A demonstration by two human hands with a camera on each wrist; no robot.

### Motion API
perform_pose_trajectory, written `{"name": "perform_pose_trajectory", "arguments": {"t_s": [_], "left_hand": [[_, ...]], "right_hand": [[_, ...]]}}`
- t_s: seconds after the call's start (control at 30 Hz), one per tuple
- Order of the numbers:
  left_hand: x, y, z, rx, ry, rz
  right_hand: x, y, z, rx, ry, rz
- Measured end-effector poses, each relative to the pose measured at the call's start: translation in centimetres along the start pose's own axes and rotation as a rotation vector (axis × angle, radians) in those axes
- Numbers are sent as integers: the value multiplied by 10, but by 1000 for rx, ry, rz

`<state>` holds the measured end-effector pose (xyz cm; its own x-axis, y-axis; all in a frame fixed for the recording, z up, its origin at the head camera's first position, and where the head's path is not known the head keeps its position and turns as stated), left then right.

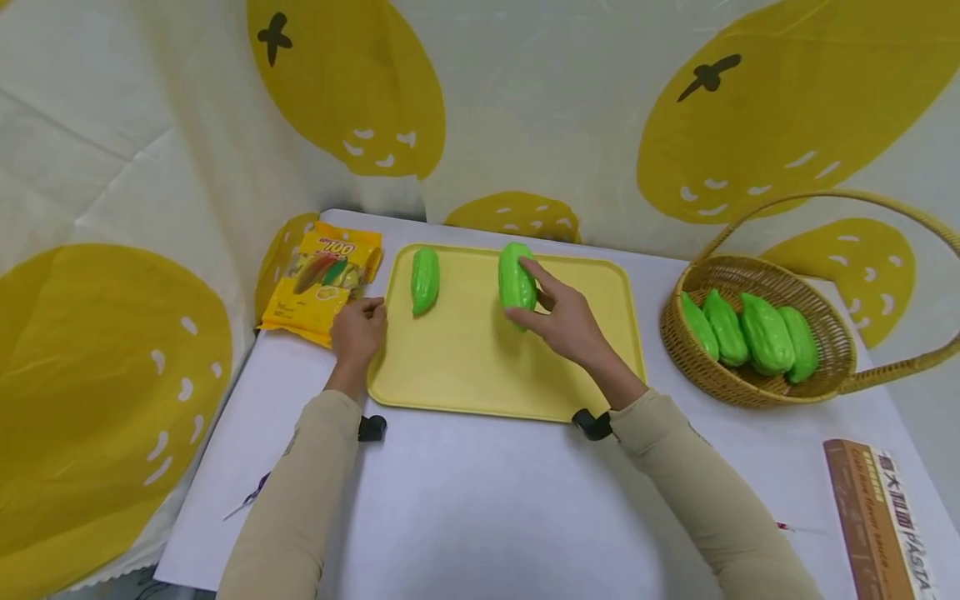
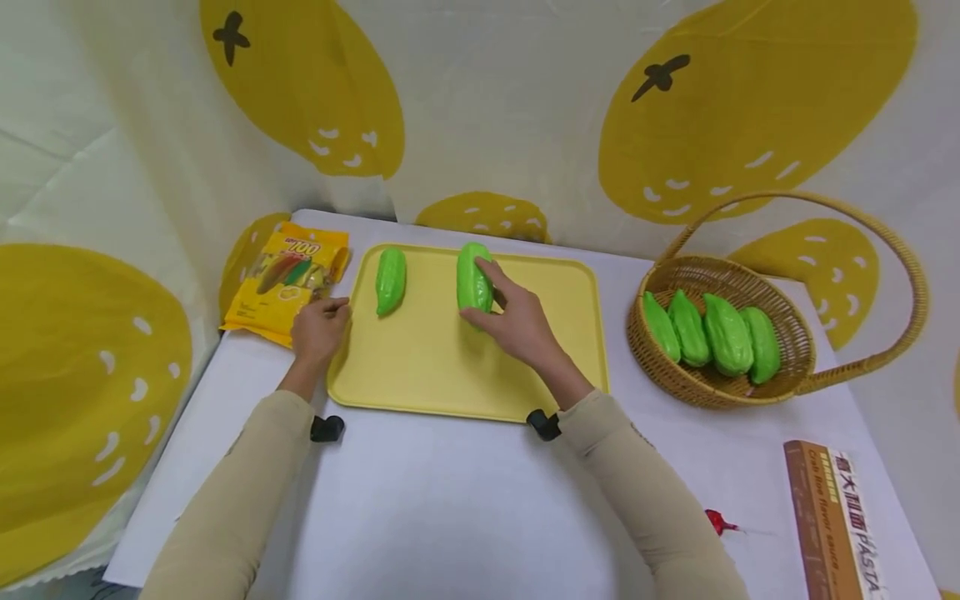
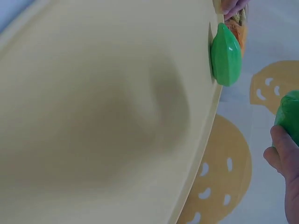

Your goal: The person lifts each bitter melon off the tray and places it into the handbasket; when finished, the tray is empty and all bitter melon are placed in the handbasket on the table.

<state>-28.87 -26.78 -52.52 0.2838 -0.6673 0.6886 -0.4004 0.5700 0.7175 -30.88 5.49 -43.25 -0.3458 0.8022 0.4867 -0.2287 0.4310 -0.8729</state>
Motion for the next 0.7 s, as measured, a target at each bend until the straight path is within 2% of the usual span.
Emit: {"name": "perform_pose_trajectory", "arguments": {"t_s": [0.47, 0.7], "left_hand": [[1, -3, -1, 5, 8, 9], [1, 1, -1, -17, 4, 1]], "right_hand": [[64, 35, -44, -81, 68, -65], [95, 53, -62, -141, 89, -61]]}}
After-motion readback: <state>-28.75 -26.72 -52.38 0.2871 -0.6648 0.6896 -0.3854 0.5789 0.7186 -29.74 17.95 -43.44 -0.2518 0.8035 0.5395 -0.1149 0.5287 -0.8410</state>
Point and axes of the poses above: each hand's wrist, its own z-axis towards the middle knuckle, its own x-axis out of the back of the hand, y = z × x, the point moved 9 cm from there along z, towards the middle knuckle, and after that the axes turned 2 degrees about x, right-handed, at the moved point
